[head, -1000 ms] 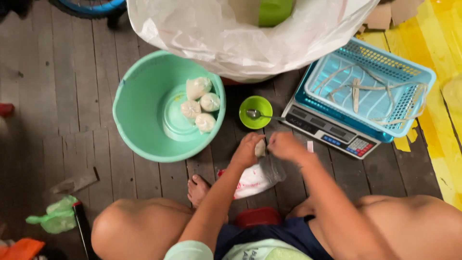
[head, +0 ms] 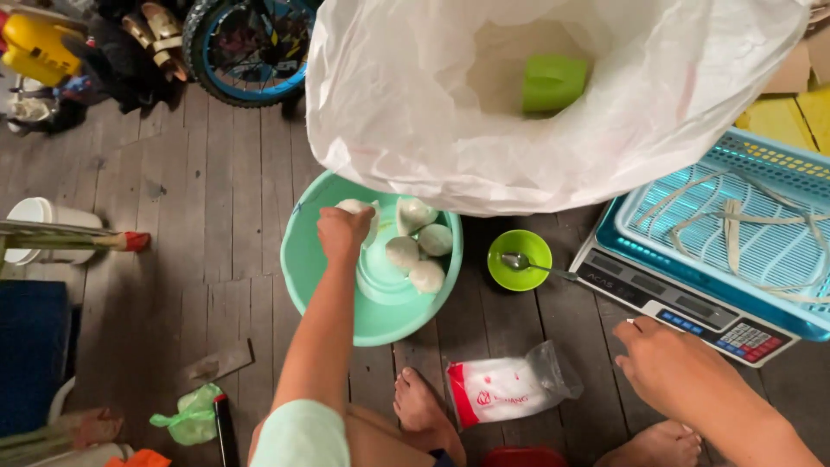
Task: Packaging powder from a large sack into small plastic bags, weighing them on a digital scale, and tying them shut.
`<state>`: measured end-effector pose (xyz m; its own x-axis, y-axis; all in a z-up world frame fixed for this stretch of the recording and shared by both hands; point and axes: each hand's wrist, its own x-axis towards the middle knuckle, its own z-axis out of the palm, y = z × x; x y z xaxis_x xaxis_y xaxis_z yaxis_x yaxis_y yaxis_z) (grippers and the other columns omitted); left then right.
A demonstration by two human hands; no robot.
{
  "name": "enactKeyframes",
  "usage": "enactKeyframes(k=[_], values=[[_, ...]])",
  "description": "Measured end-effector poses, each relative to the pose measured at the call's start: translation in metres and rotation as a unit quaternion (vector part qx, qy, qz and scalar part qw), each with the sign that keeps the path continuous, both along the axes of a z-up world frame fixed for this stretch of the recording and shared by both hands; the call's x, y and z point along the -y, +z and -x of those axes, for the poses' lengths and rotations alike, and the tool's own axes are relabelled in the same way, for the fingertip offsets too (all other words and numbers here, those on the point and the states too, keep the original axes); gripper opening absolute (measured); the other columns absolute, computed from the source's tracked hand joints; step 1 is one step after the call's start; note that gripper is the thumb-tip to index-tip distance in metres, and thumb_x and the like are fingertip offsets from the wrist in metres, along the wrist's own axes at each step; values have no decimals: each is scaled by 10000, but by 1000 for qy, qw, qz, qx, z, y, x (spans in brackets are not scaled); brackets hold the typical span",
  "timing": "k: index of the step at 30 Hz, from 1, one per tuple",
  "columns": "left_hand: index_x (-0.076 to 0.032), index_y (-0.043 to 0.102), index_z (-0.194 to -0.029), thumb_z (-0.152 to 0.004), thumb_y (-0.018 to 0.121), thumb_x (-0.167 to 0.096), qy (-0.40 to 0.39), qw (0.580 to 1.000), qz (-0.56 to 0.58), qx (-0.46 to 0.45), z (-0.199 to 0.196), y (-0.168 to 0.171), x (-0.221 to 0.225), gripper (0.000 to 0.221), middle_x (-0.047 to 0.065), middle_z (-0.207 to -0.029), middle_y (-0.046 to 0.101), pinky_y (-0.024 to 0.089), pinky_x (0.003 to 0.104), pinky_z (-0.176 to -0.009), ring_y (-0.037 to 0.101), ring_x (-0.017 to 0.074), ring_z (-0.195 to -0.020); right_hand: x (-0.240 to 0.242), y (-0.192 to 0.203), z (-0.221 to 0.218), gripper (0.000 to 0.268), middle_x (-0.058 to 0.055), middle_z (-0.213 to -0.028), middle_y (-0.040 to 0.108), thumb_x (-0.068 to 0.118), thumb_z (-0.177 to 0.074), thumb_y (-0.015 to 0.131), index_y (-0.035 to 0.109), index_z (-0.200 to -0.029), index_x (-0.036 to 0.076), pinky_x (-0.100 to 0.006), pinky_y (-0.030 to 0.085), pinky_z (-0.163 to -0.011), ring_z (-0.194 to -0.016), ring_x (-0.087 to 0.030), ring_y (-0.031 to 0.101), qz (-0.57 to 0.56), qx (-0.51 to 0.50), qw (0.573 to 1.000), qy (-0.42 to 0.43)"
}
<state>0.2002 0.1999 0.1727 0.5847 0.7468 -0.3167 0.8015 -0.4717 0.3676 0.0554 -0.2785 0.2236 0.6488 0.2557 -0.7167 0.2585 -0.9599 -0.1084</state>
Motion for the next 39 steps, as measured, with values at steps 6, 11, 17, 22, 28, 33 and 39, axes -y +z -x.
enactKeyframes(k=[6, 11, 17, 22, 28, 33, 39], values=[[-17, 554, -1258, -757, 758, -386, 73, 997, 5, 4, -37, -79, -15, 655, 173, -1249, 665, 565, 524, -905, 647, 401, -1159, 8, -15, -11, 302, 9, -1210, 596, 439, -1017, 522, 525, -1260, 258, -411, 636, -809, -975, -229, 752, 56, -80, 995, -5], [-65, 556, -1275, -822, 633, -397, -31, 998, 1, -62, -12, -81, -26, 567, 188, -1265, 648, 538, 521, -920, 628, 417, -1164, 3, -16, -19, 306, 26, -1179, 605, 438, -1000, 532, 512, -1257, 273, -415, 653, -828, -963, -231, 775, 61, -62, 996, 6], [-122, 558, -1294, -900, 482, -410, -155, 980, 0, -126, -11, -84, -26, 494, 206, -1285, 627, 505, 517, -938, 606, 436, -1170, -2, -18, -29, 258, 50, -1184, 605, 463, -974, 550, 546, -1152, 277, -433, 599, -932, -1034, -230, 722, 24, -11, 999, 29], [-164, 560, -1309, -959, 369, -420, -243, 955, 5, -172, -11, -90, -39, 474, 219, -1300, 612, 481, 514, -952, 588, 450, -1174, -14, 13, -35, 239, 9, -1152, 620, 416, -994, 546, 558, -1152, 238, -465, 592, -857, -993, -281, 713, -4, -22, 1000, 21], [-145, 589, -1353, -985, 192, -566, -327, 919, 43, -215, -17, -2, 13, 686, 219, -1398, 570, 429, 511, -1015, 542, 443, -1256, -19, 18, -32, 155, -29, -1014, 696, 341, -999, 552, 605, -1031, 199, -466, 534, -872, -983, -330, 683, -78, 54, 995, 22], [-121, 601, -1061, -984, 601, -402, -563, 797, -151, -159, 29, 12, 28, 292, 183, -1092, 654, 529, 582, -619, 627, 467, -978, -9, -12, -39, 307, -111, -732, 622, 86, -856, 602, 708, -1135, 159, -493, 507, -697, -741, -375, 619, -267, 237, 934, 16], [-187, 578, -1450, -654, 928, -354, -314, 945, 73, -46, 40, 67, 61, 885, 155, -1371, 667, 517, 494, -1084, 621, 364, -1284, 2, -17, -43, 505, -175, -1352, 583, 178, -779, 692, 666, -1282, 129, -596, 566, -914, -1196, -445, 617, -80, 104, 991, -15]])
